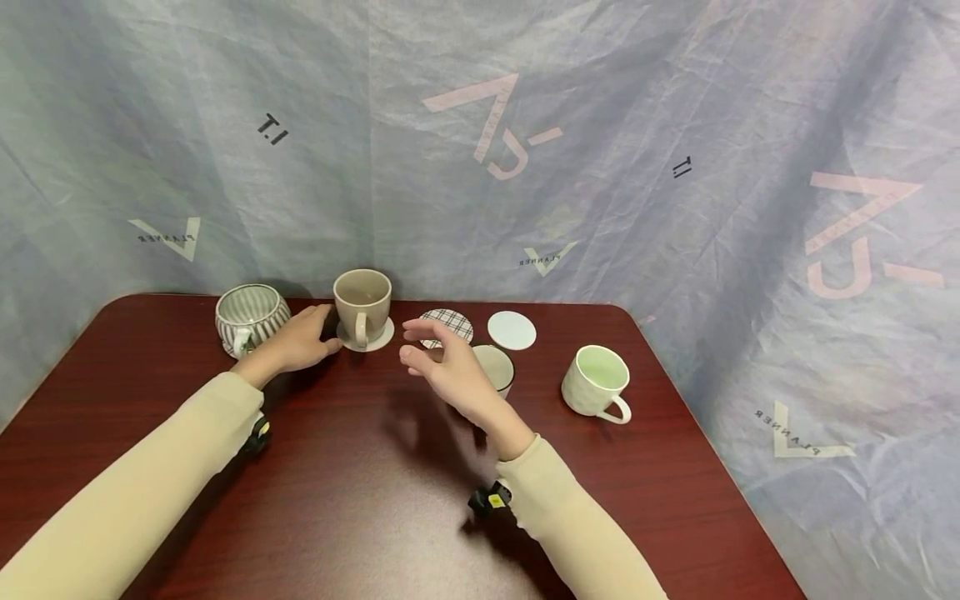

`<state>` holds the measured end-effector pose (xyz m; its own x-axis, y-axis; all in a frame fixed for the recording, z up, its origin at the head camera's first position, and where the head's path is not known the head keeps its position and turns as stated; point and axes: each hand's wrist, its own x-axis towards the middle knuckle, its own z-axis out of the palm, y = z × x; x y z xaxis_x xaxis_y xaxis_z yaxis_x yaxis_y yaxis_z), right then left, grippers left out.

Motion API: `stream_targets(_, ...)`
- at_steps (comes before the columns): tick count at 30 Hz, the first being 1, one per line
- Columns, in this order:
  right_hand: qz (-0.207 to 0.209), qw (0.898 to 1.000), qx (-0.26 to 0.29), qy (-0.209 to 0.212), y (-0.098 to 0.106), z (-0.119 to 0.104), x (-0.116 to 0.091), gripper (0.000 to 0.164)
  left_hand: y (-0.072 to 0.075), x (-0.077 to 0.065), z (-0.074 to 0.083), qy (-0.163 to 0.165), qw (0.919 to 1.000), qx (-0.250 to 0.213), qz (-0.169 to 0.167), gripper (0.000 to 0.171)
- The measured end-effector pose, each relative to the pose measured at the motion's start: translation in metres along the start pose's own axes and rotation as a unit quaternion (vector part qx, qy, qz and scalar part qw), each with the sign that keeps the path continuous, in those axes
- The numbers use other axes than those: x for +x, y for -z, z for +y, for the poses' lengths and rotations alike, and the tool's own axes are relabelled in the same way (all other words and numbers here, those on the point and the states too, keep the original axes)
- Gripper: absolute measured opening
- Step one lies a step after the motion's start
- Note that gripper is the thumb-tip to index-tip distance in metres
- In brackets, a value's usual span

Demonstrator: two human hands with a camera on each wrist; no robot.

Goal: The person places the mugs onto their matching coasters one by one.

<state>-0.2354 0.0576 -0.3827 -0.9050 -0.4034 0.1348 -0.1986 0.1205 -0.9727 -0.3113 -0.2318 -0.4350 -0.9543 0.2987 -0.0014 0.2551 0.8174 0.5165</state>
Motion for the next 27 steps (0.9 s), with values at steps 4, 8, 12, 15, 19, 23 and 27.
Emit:
stream_targets(4, -0.006, 1.000, 0.000, 0.004, 0.012, -0.005, -0.007, 0.041, 0.003, -0.005, 0.006, 0.004, 0.9999, -0.004, 0.015, 0.072)
stream_targets(8, -0.005, 1.000, -0.013, 0.011, 0.024, -0.010, -0.014, 0.043, 0.009, -0.013, 0.015, -0.007, 0.9995, -0.013, 0.029, 0.071)
stream_targets(12, -0.002, 0.999, -0.028, 0.014, 0.036, -0.015, -0.021, 0.043, 0.015, -0.023, 0.021, -0.008, 0.9988, -0.021, 0.044, 0.070)
stream_targets(15, 0.006, 0.999, -0.040, 0.008, 0.044, -0.019, -0.027, 0.043, 0.019, -0.030, 0.025, -0.007, 0.9982, -0.028, 0.052, 0.070)
stream_targets(19, 0.017, 0.999, -0.038, -0.001, 0.055, -0.020, -0.033, 0.040, 0.024, -0.037, 0.031, -0.014, 0.9972, -0.034, 0.065, 0.070)
stream_targets(23, 0.026, 0.999, -0.034, -0.001, 0.066, -0.019, -0.039, 0.039, 0.027, -0.044, 0.040, -0.023, 0.9951, -0.040, 0.087, 0.068)
stream_targets(27, 0.039, 0.999, -0.035, 0.003, 0.075, -0.017, -0.046, 0.037, 0.030, -0.049, 0.053, -0.034, 0.9934, -0.041, 0.102, 0.064)
